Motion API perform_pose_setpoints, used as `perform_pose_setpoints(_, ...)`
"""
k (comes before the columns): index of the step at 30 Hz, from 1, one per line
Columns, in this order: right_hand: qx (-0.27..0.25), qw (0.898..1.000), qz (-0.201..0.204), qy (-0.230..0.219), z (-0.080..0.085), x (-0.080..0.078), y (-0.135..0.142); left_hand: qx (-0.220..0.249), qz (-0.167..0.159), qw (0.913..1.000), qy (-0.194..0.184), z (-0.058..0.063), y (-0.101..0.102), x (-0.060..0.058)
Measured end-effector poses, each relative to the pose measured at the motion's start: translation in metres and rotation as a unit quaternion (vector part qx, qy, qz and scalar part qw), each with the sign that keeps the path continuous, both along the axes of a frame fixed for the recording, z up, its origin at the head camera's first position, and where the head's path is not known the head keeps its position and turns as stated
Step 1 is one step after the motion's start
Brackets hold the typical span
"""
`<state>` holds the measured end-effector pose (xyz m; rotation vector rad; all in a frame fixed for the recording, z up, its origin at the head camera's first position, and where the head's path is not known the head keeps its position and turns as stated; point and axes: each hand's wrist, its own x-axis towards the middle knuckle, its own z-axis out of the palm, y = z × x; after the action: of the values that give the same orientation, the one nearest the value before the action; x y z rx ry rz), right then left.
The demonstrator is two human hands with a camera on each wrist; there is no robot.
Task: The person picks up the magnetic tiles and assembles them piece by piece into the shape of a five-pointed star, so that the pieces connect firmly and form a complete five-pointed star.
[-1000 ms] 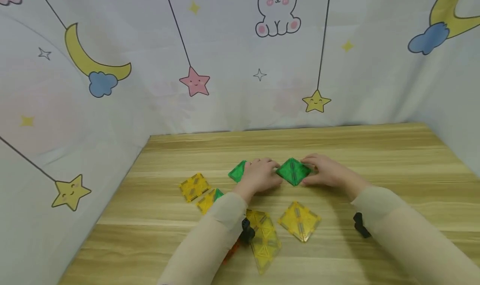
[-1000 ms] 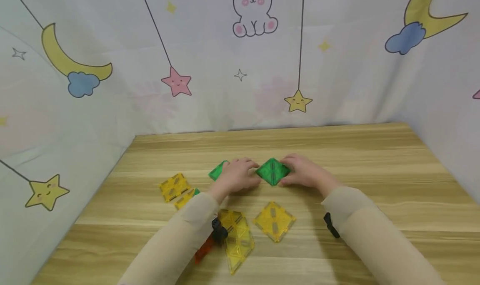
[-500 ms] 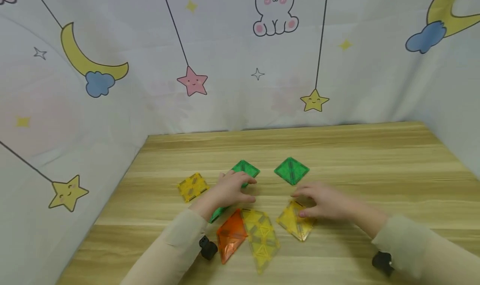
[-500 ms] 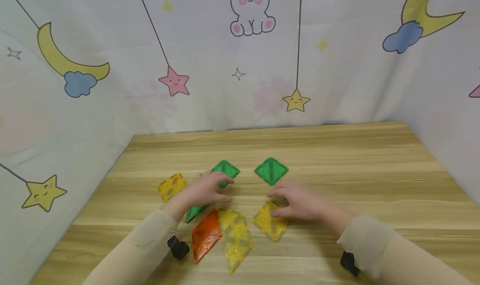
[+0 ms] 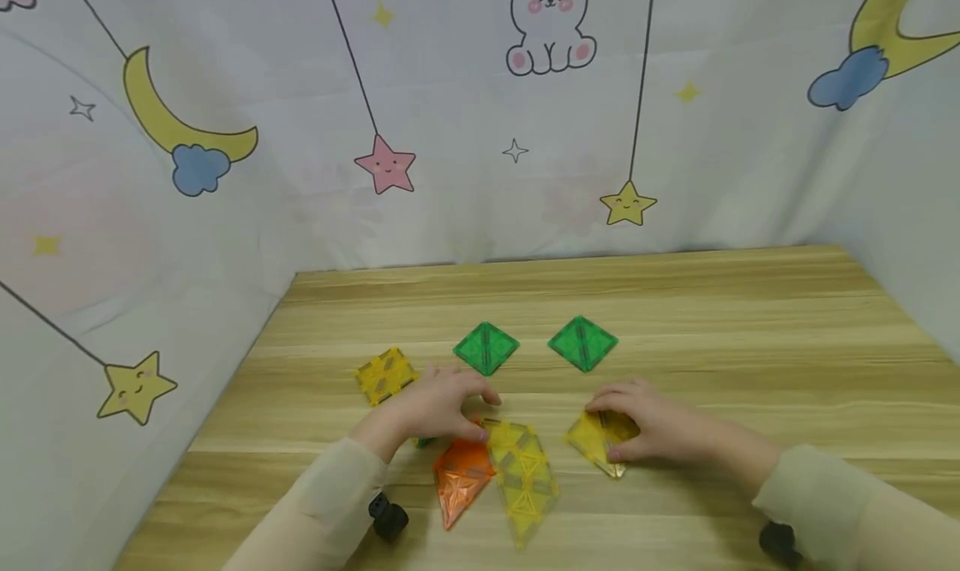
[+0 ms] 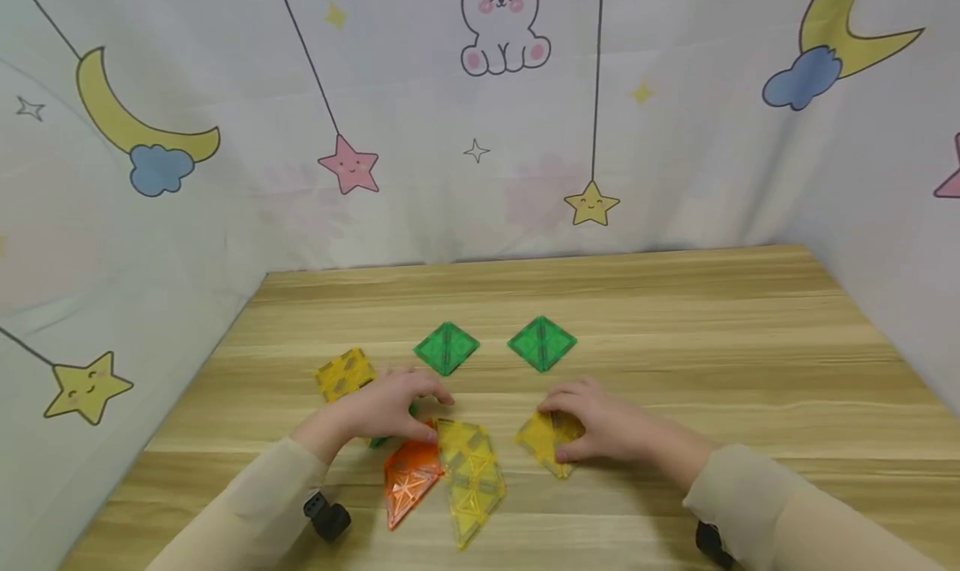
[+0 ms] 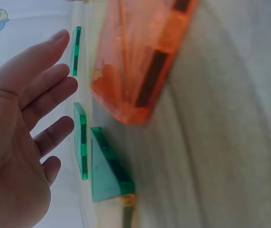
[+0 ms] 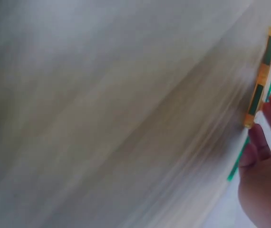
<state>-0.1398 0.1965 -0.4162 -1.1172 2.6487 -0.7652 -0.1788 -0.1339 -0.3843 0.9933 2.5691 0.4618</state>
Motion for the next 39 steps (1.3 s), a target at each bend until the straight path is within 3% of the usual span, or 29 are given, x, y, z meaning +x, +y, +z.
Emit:
perform_pose_setpoints(5,-0.011,1.0,-0.014,-0.001,-0.001,-0.008,0.02,0.008,-0.027,0.9996,-0.004,-0.004,-0.004,0.005)
perform_pose_setpoints(11,0.009,0.999,-0.046,-0.015,-0.002,-0.022,0.042,-0.005,-0.053,0.9984,0.019,-0.008,-0.004,0.008)
perform_pose_setpoints(20,0.009,0.997,-0.071,-0.039,0.005,-0.036,0.063,-0.001,-0.041,0.9985,0.036,-0.017,0.009,0.008)
perform_pose_setpoints(29,0.029,0.997,-0.069,-0.01,0.005,-0.041,0.075,-0.01,-0.023,0.9985,0.049,-0.018,0.027,0.008)
perform_pose_setpoints(39,0.043,0.996,-0.082,0.017,0.008,-0.038,0.069,-0.028,-0.029,0.9963,0.076,-0.018,0.043,0.008)
